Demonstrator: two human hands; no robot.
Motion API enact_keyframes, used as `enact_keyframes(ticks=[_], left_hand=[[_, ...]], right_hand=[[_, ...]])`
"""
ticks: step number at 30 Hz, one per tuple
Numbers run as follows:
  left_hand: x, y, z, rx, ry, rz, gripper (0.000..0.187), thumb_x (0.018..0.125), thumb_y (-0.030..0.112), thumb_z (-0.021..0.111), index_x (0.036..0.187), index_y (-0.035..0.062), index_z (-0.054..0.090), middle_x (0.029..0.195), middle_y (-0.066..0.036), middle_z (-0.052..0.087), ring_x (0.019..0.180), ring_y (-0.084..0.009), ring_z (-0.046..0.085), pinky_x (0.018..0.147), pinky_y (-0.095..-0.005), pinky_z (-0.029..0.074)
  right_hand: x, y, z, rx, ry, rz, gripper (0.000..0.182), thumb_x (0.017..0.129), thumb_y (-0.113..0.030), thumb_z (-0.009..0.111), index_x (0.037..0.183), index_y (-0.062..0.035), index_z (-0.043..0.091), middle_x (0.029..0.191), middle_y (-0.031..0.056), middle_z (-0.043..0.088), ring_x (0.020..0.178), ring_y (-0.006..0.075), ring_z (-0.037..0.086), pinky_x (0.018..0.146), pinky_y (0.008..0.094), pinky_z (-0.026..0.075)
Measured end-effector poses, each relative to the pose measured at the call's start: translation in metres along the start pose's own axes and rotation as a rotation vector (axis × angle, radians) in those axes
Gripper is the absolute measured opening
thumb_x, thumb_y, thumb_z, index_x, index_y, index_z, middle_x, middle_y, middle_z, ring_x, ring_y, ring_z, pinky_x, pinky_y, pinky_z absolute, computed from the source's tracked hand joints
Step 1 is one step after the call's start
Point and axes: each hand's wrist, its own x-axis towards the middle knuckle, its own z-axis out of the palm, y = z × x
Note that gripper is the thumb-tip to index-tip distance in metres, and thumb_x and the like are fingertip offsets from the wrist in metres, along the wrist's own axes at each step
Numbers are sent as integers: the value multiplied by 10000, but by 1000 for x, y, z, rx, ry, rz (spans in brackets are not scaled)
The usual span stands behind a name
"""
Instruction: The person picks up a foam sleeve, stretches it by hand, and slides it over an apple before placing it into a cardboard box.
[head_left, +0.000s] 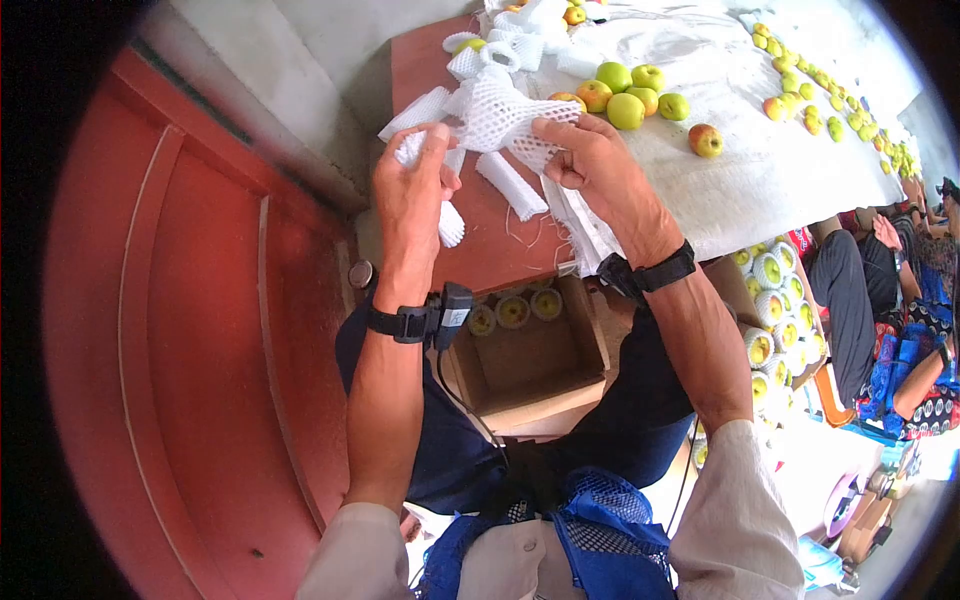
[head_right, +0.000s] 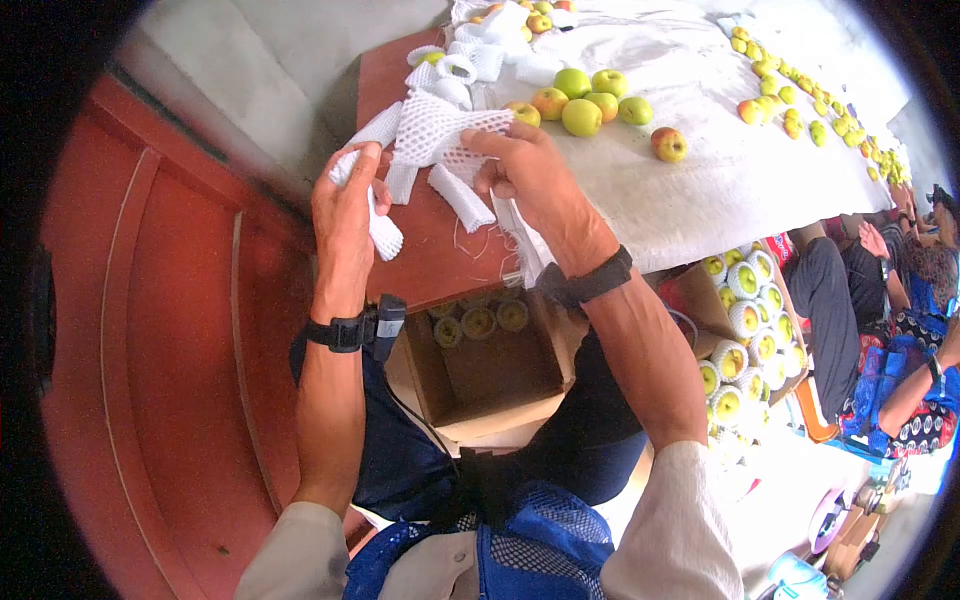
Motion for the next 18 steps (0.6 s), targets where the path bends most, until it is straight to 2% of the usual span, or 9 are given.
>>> enact_keyframes(ticks=[2, 4, 7, 10, 12, 16, 18], left_hand=[[-1, -1, 1, -18, 2, -32, 247, 968, 206, 729, 1118, 21, 663, 890, -8, 634, 585, -59, 510, 487, -229, 370], [-3, -3, 4, -90, -143, -116, 198, 943, 189, 737, 1022, 13, 696, 849, -17, 655, 581, -63, 531, 489, -235, 385], [-5, -7, 7, -101, -197, -157, 203, 935, 179, 748, 1031, 10, 690, 827, -8, 637, 579, -64, 522, 486, -228, 376], [-4, -6, 9, -96, -216, -89, 202, 933, 158, 741, 1058, 11, 681, 863, -19, 643, 578, -66, 517, 485, -227, 373], [-4, -2, 8, -124, -189, -121, 184, 943, 172, 736, 1045, 33, 670, 825, -1, 613, 583, -68, 505, 499, -228, 370], [0, -3, 2, -303, -147, -220, 122, 967, 164, 698, 1008, 61, 647, 777, 11, 580, 584, -76, 500, 512, -239, 377], [1, -4, 2, -315, -134, -206, 117, 968, 155, 691, 1015, 57, 647, 780, 7, 588, 578, -78, 502, 509, -241, 380]], right_hand=[[-1, -1, 1, 67, 0, -12, 263, 929, -209, 724, 1044, 17, 653, 786, 61, 649, 607, 116, 595, 473, 235, 354], [-2, -2, 5, 135, 0, -21, 272, 936, -203, 719, 1066, 23, 642, 809, 69, 655, 614, 123, 607, 471, 231, 353], [-2, -1, 7, 222, 12, -35, 257, 944, -194, 711, 1067, 19, 639, 844, 74, 660, 604, 119, 603, 468, 220, 343], [-4, 0, 5, 140, -75, 9, 245, 944, -190, 709, 1052, 20, 641, 847, 78, 664, 585, 115, 600, 460, 215, 335], [-8, 2, 7, 6, -185, 24, 222, 948, -194, 704, 1010, 13, 655, 812, 67, 662, 565, 110, 589, 455, 219, 332], [-12, 4, 11, 29, -171, 2, 227, 937, -226, 715, 955, -5, 667, 756, 51, 654, 570, 100, 593, 459, 215, 330], [-13, 1, 12, -131, -154, 115, 297, 920, -281, 733, 964, 8, 677, 759, 56, 662, 564, 104, 602, 468, 231, 354]])
